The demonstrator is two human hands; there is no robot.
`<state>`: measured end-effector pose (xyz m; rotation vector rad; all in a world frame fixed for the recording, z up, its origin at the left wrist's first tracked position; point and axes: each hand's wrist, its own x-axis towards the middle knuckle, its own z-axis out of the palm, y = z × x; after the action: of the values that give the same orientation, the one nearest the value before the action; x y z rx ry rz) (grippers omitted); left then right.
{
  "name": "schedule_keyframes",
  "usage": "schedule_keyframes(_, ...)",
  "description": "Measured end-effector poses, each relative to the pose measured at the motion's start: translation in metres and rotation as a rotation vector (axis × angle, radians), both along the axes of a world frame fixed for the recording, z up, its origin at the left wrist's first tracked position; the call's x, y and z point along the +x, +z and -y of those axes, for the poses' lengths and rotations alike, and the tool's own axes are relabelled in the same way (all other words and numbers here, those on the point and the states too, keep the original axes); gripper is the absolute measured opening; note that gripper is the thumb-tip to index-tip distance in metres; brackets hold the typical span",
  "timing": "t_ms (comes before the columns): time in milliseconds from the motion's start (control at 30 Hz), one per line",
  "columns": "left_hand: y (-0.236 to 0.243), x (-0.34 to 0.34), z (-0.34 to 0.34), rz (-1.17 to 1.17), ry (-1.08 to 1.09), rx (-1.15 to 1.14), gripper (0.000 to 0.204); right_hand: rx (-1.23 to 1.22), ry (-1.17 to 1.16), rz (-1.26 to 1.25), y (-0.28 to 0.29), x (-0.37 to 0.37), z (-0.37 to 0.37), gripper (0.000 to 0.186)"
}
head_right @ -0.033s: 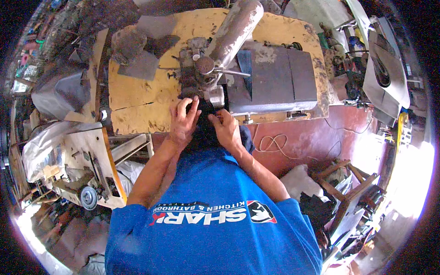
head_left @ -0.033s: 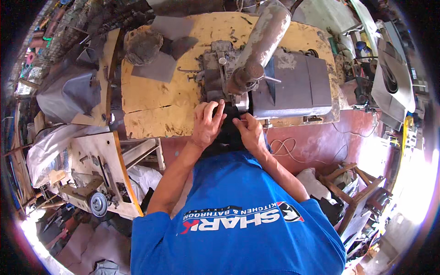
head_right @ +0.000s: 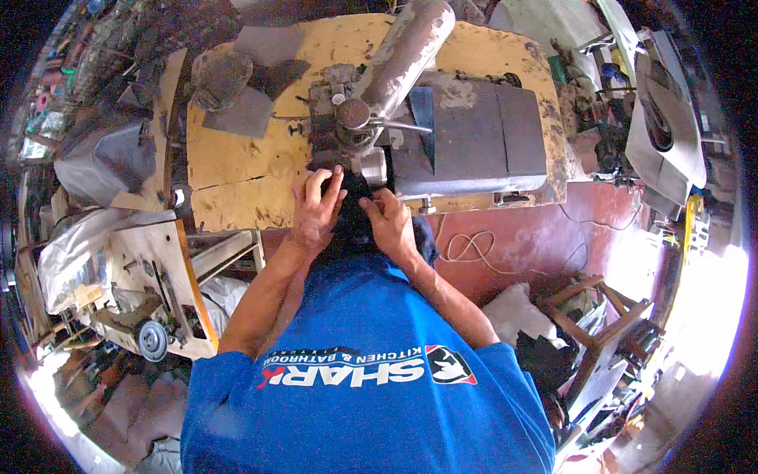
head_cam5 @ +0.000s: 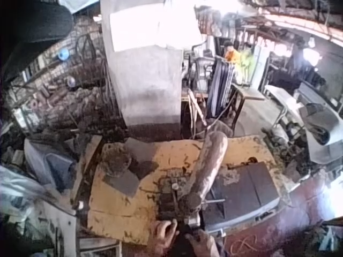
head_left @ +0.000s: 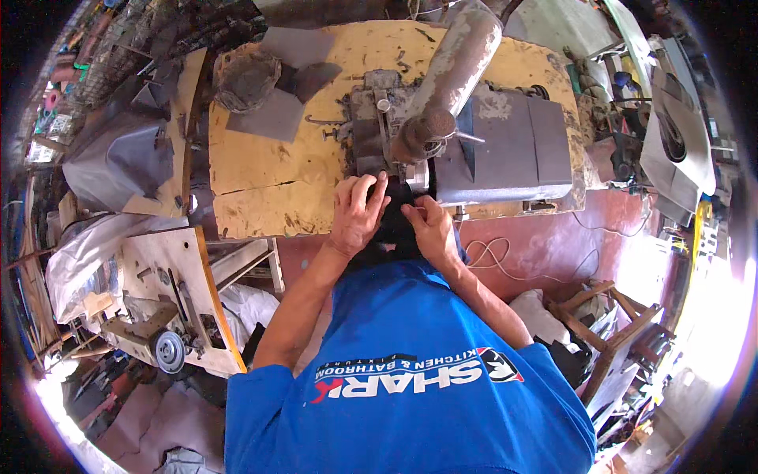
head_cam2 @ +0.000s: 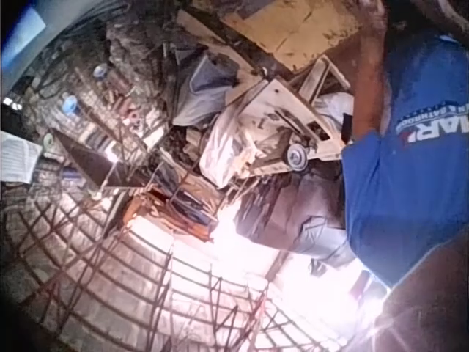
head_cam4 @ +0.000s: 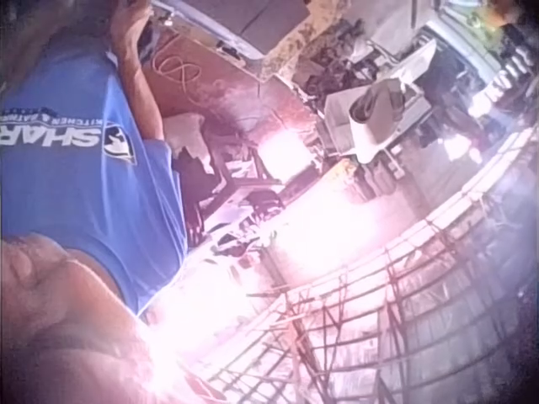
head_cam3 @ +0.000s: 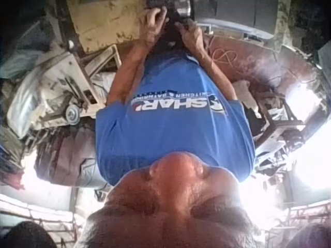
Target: The person is thinning a piece of black leather using a skiving machine.
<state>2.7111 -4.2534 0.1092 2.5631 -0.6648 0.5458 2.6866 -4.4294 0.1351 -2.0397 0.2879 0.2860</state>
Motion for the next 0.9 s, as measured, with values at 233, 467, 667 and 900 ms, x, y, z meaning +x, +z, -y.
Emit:
schedule_keyframes(233,0.007,0.003,0.004,-0.014,-0.023,0.068,0.048,0.072,-0.059,-0.012,-0.009,-0.007,0.005,0.030)
schedule_keyframes(467,0.010,0.005,0.005,0.001,-0.015,0.043,0.047,0.095,-0.075,-0.025,-0.005,-0.007,0.013,0.027)
schedule_keyframes(667,0.007,0.004,0.005,-0.010,-0.012,0.038,0.046,0.177,-0.081,-0.044,0.017,-0.004,0.022,0.029)
schedule_keyframes(900,0.009,0.002,0.006,-0.014,-0.015,0.039,0.045,0.242,-0.091,-0.002,-0.014,-0.007,0.019,0.031)
